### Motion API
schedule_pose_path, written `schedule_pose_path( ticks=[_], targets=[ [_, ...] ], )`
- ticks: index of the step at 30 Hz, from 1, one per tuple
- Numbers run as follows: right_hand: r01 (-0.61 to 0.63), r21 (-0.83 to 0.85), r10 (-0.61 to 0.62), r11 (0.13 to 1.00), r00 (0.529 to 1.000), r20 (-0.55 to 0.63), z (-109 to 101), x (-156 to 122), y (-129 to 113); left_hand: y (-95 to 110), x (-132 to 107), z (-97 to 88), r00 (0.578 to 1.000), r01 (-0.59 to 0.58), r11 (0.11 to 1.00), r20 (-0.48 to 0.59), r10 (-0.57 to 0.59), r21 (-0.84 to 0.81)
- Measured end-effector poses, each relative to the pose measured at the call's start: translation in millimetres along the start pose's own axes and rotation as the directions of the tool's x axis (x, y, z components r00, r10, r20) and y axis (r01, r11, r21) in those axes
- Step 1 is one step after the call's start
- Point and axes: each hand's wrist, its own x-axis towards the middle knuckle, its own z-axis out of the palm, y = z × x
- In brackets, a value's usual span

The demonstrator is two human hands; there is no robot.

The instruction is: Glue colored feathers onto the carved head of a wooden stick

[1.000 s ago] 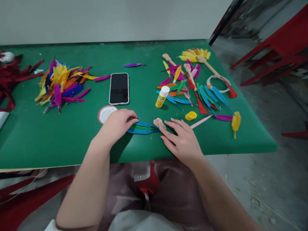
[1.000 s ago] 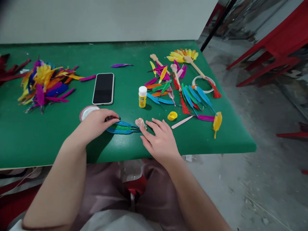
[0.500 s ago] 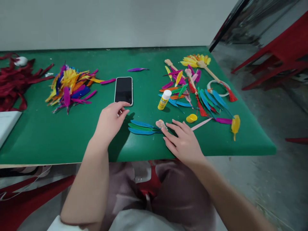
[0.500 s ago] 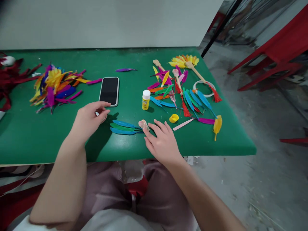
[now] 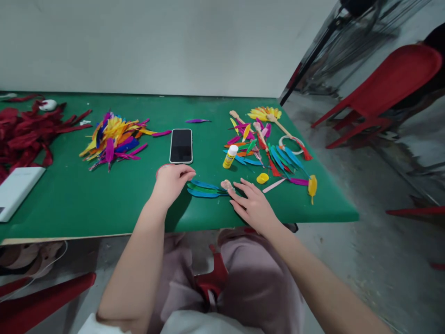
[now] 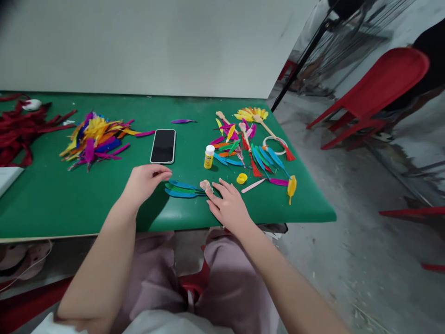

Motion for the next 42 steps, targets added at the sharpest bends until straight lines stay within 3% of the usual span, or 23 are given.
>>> schedule_pose_path(
  ticks=[3, 8, 13, 27, 42],
  targets=[
    [-0.008, -0.028, 0.009, 1.0, 1.0, 0.019, -0.4, 0.4, -2.0, -2.3, -2.3, -1.2, 0.999, -0.002, 0.999, -0.053, -0.001, -0.052],
    [-0.011, -0.041, 0.013, 0.999, 0.999, 0.036, -1.5, -0.6, -4.3, -6.7, -8.4, -2.3, 0.985, 0.066, 0.976, -0.143, -0.096, -0.205],
    [-0.028, -0.037, 0.03, 0.999, 0.999, 0.035, 1.8, -3.7, -2.5, -14.3, -6.0, 8.5, 0.971, 0.093, 0.947, -0.182, -0.154, -0.308],
    [0.002, -0.053, -0.001, 0.999, 1.0, 0.009, 8.5, -5.0, 1.1, -12.6, -6.7, 24.3, 0.964, 0.035, 0.942, -0.237, -0.119, -0.333],
    [0.009, -0.068, -0.011, 0.998, 0.999, -0.031, 10.1, -1.5, 1.5, -11.7, -8.0, 22.9, 0.945, 0.021, 0.94, -0.3, -0.129, -0.34]
  ],
)
